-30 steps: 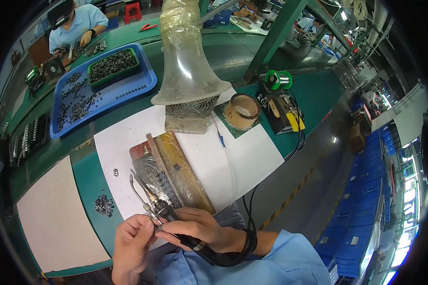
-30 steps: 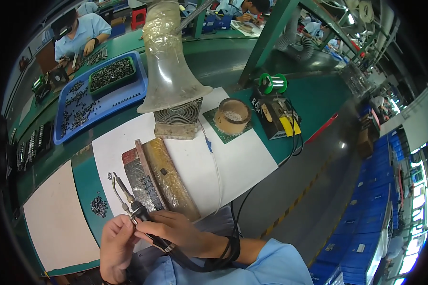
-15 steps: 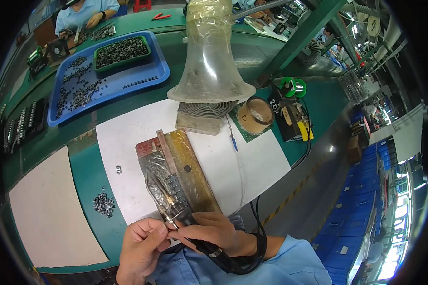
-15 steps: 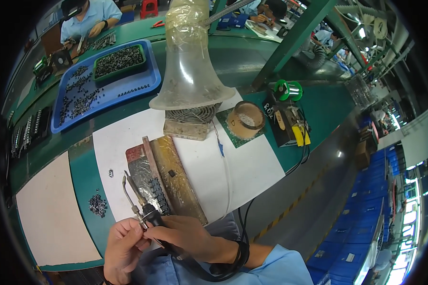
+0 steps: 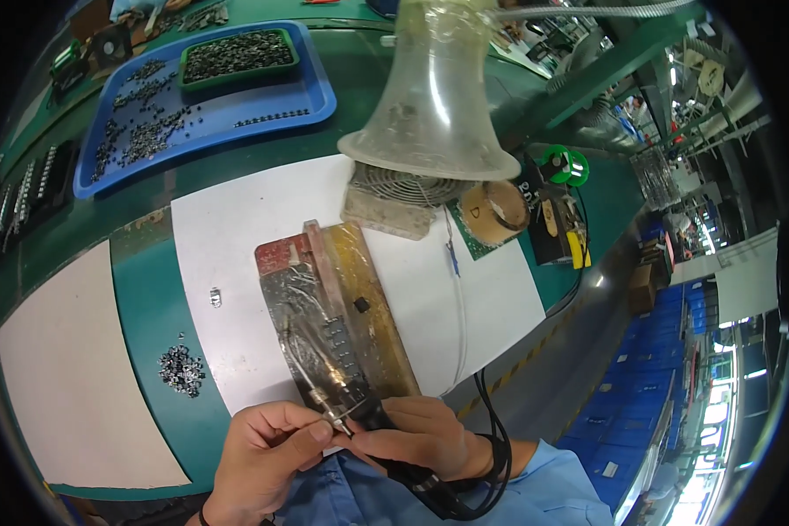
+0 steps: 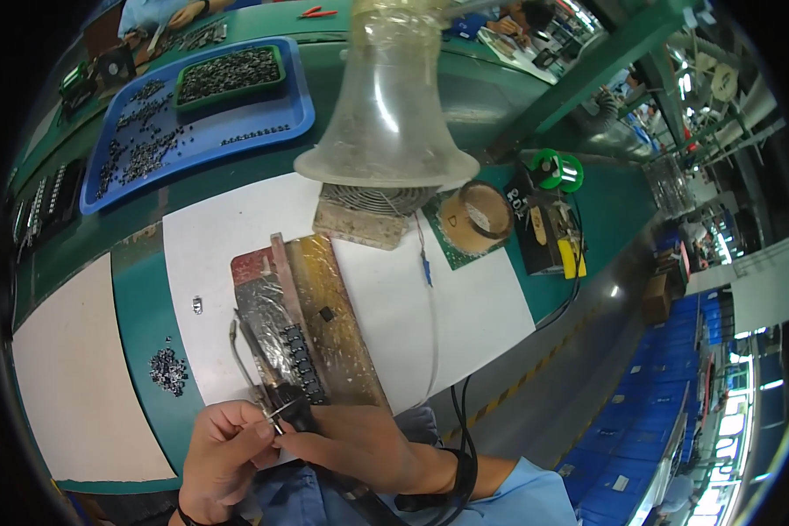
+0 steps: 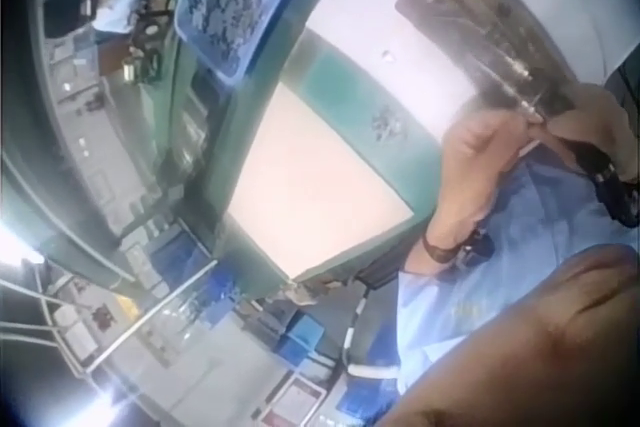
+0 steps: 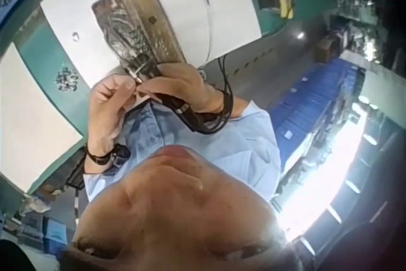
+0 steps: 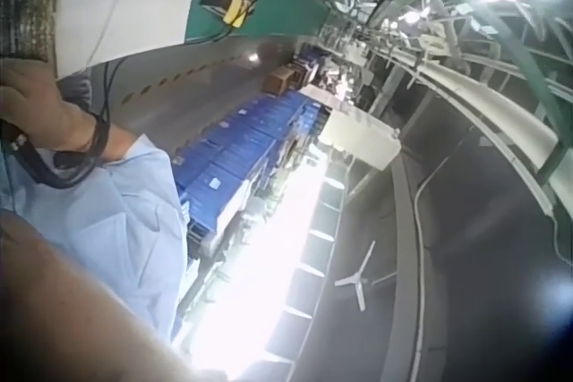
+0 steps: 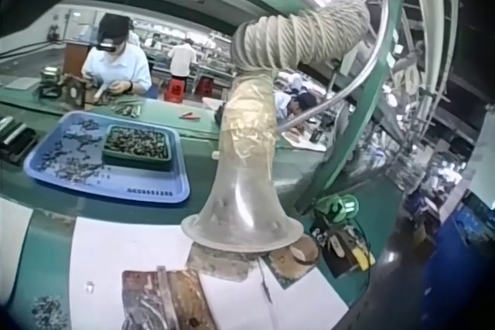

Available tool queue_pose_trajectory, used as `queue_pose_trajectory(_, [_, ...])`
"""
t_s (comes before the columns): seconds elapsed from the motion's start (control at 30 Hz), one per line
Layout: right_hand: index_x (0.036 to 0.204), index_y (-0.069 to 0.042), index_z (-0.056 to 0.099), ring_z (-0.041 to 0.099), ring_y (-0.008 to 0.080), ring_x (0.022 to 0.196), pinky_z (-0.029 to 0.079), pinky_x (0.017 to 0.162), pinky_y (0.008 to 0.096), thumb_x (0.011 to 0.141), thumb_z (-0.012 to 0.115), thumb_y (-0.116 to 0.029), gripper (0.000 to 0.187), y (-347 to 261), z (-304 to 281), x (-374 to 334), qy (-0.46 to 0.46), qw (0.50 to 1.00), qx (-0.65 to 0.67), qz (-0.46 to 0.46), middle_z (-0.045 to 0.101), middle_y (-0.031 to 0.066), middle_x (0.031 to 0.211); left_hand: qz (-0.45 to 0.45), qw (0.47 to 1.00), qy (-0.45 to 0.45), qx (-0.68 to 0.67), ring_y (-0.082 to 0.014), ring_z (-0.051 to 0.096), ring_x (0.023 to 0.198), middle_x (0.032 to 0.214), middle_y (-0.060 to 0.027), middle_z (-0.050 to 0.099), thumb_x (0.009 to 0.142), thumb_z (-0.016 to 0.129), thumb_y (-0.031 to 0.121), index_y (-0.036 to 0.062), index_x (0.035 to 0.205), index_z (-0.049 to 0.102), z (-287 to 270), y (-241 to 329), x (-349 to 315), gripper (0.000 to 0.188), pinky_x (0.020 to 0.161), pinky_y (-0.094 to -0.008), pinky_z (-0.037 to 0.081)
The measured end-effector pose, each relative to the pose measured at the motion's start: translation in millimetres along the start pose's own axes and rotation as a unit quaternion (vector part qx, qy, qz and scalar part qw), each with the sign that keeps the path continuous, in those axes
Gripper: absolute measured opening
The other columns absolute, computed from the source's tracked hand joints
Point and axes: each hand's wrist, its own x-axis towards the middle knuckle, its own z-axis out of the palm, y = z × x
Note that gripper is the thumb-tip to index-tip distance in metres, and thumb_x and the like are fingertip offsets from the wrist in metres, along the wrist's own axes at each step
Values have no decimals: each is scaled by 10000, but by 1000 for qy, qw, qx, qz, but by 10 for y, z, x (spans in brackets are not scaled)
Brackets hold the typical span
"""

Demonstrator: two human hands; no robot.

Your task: The person picks up a component by hand, places it onto a circuit board, and solders it using a soldering iron, repeating this process for several components.

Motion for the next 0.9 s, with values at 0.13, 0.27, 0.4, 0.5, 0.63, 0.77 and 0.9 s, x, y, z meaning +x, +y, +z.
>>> queue_pose_trajectory(0.13, [964, -50, 612, 628, 219, 609, 474, 513, 264, 695, 729, -2, 297, -52, 86, 83, 37, 996, 14, 82, 639, 147, 787, -18, 999, -4, -43, -77, 460, 538, 874, -148, 658, 854, 606, 77, -43, 836, 612, -36, 26, 61, 122, 491, -201, 373])
queue_pose_trajectory(0.27, [972, -57, 628, 620, 216, 613, 452, 496, 253, 688, 730, 8, 309, -151, 40, 122, -36, 982, 35, 182, 634, 132, 793, 10, 997, -2, -74, -73, 462, 551, 865, -135, 657, 855, 606, 78, -52, 857, 616, -86, 12, 63, 131, 505, -198, 376])
queue_pose_trajectory(0.4, [1035, -2, 607, 572, 210, 670, 458, 576, 285, 720, 629, 19, 317, -179, 64, 179, -53, 993, 12, 107, 562, 88, 763, 25, 997, -18, -68, -70, 466, 566, 851, -122, 653, 862, 599, 88, -51, 864, 614, -206, -40, 33, 140, 518, -192, 377])
queue_pose_trajectory(0.5, [1012, -6, 615, 575, 210, 665, 455, 561, 288, 711, 638, 20, 302, -141, 95, 133, -46, 993, 11, 105, 563, 85, 763, 20, 999, -32, -38, -69, 464, 563, 843, -115, 651, 868, 596, 104, -48, 869, 612, -233, -14, 42, 153, 515, -190, 373])
queue_pose_trajectory(0.63, [989, -14, 620, 579, 212, 645, 452, 539, 294, 712, 641, 18, 279, -126, 141, 88, -37, 989, 20, 141, 567, 80, 754, 29, 999, -18, -21, -65, 457, 555, 836, -109, 651, 872, 601, 130, -40, 867, 609, -183, -23, 36, 170, 508, -187, 365])
queue_pose_trajectory(0.77, [967, -27, 624, 578, 222, 604, 444, 510, 301, 710, 656, 7, 261, 40, 198, 39, 53, 995, -5, 84, 567, 83, 720, 31, 998, -30, -40, -57, 443, 546, 835, -111, 651, 865, 620, 155, -27, 846, 596, -96, -36, 114, 184, 494, -185, 351])
queue_pose_trajectory(0.9, [905, -25, 586, 629, 258, 681, 498, 572, 315, 690, 707, 11, 250, 140, 157, 20, 30, 998, 22, 55, 618, 146, 790, 42, 998, 2, -35, -52, 435, 541, 836, -113, 651, 856, 634, 160, -25, 851, 591, -74, -72, 105, 190, 490, -185, 345])
